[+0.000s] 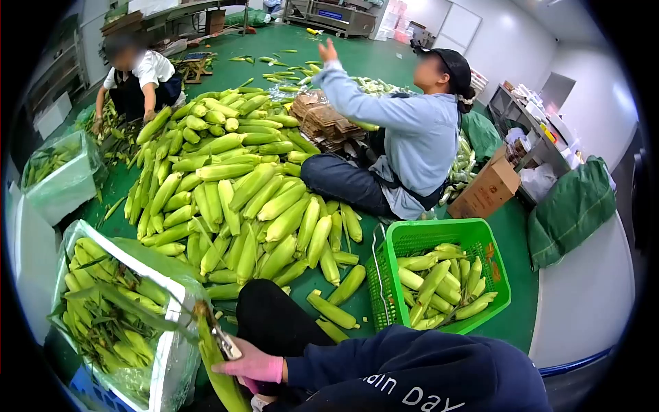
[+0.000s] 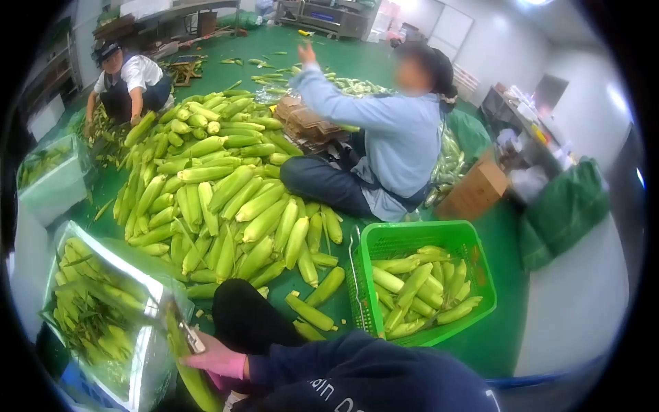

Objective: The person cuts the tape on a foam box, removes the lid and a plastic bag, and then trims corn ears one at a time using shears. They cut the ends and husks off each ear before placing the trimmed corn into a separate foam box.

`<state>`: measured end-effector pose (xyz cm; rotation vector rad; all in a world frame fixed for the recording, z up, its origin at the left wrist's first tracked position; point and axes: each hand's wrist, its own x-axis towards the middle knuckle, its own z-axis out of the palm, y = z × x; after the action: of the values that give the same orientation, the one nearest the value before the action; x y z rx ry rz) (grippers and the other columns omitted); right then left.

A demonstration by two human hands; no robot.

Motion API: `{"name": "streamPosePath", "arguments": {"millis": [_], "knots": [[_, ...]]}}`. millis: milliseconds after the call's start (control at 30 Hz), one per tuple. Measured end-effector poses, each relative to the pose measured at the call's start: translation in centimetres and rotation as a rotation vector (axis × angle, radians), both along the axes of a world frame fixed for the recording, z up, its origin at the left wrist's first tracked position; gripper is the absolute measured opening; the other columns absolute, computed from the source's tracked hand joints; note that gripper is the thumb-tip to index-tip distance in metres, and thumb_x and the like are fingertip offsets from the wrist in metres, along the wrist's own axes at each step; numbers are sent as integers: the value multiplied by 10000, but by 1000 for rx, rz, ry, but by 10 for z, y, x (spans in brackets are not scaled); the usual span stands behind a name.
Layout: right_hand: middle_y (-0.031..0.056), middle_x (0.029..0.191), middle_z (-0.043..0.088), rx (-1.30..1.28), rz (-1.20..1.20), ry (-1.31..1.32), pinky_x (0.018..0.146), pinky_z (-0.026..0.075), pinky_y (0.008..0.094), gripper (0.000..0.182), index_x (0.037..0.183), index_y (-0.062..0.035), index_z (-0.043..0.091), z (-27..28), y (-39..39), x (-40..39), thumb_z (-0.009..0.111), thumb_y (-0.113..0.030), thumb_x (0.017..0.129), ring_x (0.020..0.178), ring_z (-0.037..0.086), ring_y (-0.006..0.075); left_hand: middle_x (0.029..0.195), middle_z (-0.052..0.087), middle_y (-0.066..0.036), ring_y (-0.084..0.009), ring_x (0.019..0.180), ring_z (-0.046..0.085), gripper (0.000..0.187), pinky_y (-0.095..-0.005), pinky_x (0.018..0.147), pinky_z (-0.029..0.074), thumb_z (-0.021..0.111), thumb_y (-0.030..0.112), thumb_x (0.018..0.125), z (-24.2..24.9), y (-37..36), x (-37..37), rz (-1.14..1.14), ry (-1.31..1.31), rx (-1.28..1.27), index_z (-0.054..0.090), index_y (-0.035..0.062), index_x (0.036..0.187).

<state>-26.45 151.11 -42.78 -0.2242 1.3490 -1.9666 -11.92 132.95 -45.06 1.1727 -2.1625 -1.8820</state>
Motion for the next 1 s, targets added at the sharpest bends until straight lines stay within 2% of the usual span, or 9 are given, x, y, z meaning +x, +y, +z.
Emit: {"name": "streamPosePath", "arguments": {"millis": [233, 367, 433, 467, 633, 667, 733, 867, 1000], "knots": [[131, 931, 639, -86, -198, -110, 352, 443, 281, 505, 1366, -9, 418, -54, -40, -6, 634, -148, 931, 352, 522, 183, 1318, 603, -217, -310, 1172, 606, 448, -396, 994, 484, 540, 176, 975, 31, -48, 66, 65, -178, -245, 523, -53, 1360], [54, 1124, 643, 36, 12, -231, 889, 516, 310, 548, 1344, -18, 494, -25, -42, 26, 752, -157, 880, 974, 609, 164, 1312, 615, -233, -330, 1173, 615, 432, -412, 992, 490, 539, 157, 963, 42, -45, 89, -51, -54, -255, 552, -57, 1338], [48, 1077, 648, 43, 138, -239, 830, 527, 316, 479, 1311, -32, 516, -16, -43, 38, 714, -114, 883, 932, 611, 158, 1350, 559, -188, -284, 1198, 572, 575, -380, 1025, 457, 612, 218, 968, 45, 18, 12, -236, 353, 25, 419, -39, 1444], [42, 1042, 650, 47, 176, -193, 783, 534, 314, 417, 1275, -46, 539, -12, -41, 39, 688, -88, 888, 903, 611, 150, 1354, 565, -204, -306, 1232, 563, 631, -404, 1046, 442, 667, 208, 923, 38, 29, 15, -189, 49, -225, 419, -22, 1454], [42, 971, 634, 121, 368, -131, 746, 528, 292, 391, 1289, -31, 488, -11, 14, 11, 652, -94, 939, 836, 618, 132, 1223, 634, -210, -293, 1103, 645, 639, -381, 942, 503, 688, 286, 941, 18, 25, -4, -327, 137, -209, 419, -15, 1436], [78, 1149, 608, 95, 352, -118, 882, 492, 292, 500, 1410, 6, 433, 0, 25, 9, 614, -97, 955, 977, 622, 152, 1186, 644, -182, -261, 1053, 662, 612, -371, 909, 518, 674, 271, 955, 16, 17, -2, -311, 199, -227, 417, -10, 1436], [58, 1169, 555, 165, 405, -28, 889, 482, 284, 605, 1433, -52, 402, 6, 38, 7, 679, -82, 895, 1001, 578, 149, 1118, 640, -109, -184, 929, 665, 547, -334, 831, 537, 633, 230, 984, 18, -1, 5, -166, 223, 335, 414, 6, 1433], [43, 1142, 542, 333, 729, 161, 876, 468, 283, 670, 1381, -46, 447, 42, 12, 8, 768, -131, 799, 1034, 521, 125, 1003, 634, -133, -233, 821, 662, 440, -360, 756, 553, 555, 218, 989, 36, -24, 19, -39, 274, 562, 448, 20, 1367], [177, 1030, 596, 289, 720, 571, 858, 497, 384, 546, 1190, -12, 557, 26, -23, 14, 779, -217, 736, 965, 613, 326, 978, 634, -121, -226, 808, 653, 465, -357, 750, 550, 575, 298, 991, 57, -36, 35, -204, 212, 436, 466, 14, 1342]]}}
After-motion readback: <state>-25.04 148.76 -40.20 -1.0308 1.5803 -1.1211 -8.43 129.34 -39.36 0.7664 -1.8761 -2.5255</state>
